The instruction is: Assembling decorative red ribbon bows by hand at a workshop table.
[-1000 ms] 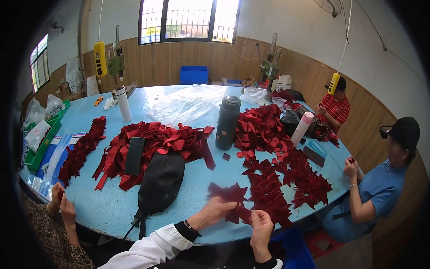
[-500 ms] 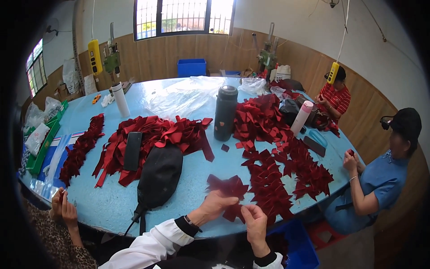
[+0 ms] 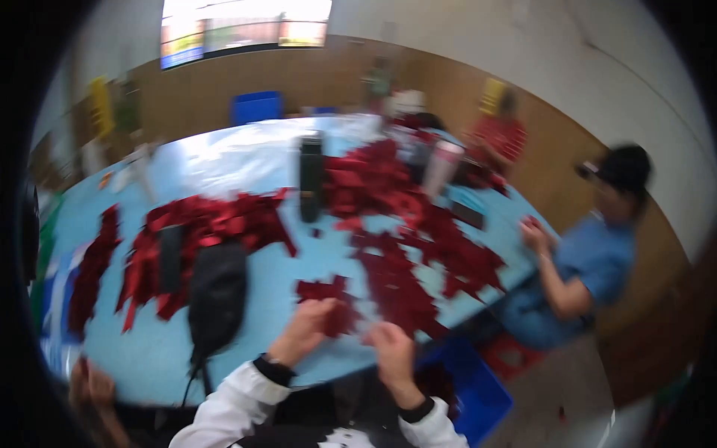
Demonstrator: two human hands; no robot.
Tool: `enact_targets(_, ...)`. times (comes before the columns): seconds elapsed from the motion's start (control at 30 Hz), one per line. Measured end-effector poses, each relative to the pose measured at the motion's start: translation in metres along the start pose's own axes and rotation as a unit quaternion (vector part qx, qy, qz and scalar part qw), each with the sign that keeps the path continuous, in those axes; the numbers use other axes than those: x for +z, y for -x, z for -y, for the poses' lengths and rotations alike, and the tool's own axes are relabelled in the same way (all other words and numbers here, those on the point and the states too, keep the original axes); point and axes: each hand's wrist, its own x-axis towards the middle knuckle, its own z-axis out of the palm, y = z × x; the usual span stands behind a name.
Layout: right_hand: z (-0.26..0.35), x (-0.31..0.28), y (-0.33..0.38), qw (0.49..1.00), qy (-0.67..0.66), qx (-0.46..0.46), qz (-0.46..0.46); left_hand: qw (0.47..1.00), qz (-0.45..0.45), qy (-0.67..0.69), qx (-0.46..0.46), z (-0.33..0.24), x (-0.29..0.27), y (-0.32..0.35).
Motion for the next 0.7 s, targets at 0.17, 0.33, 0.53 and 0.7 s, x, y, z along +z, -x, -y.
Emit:
enact_targets(0.17,0.001,0.019,-0.007,0.996,0.046,-0.030,0.064,0.995,-0.038,-0.057,0.066,-0.013,-0.008,0.016)
enact_targets(0.33,0.007,0.008,-0.002,0.999,0.011,-0.033,0.022,0.994,-0.037,-0.066,0.073,-0.001,-0.003,-0.001)
enact_targets(0.53,0.005,0.000,0.005,0.999,0.012,-0.042,0.027,0.990,-0.051,-0.111,0.065,0.004,-0.008,0.002)
enact_targets(0.7,0.007,0.000,0.006,0.999,-0.016,-0.014,0.036,0.994,-0.056,-0.067,0.069,-0.001,-0.006,0.007)
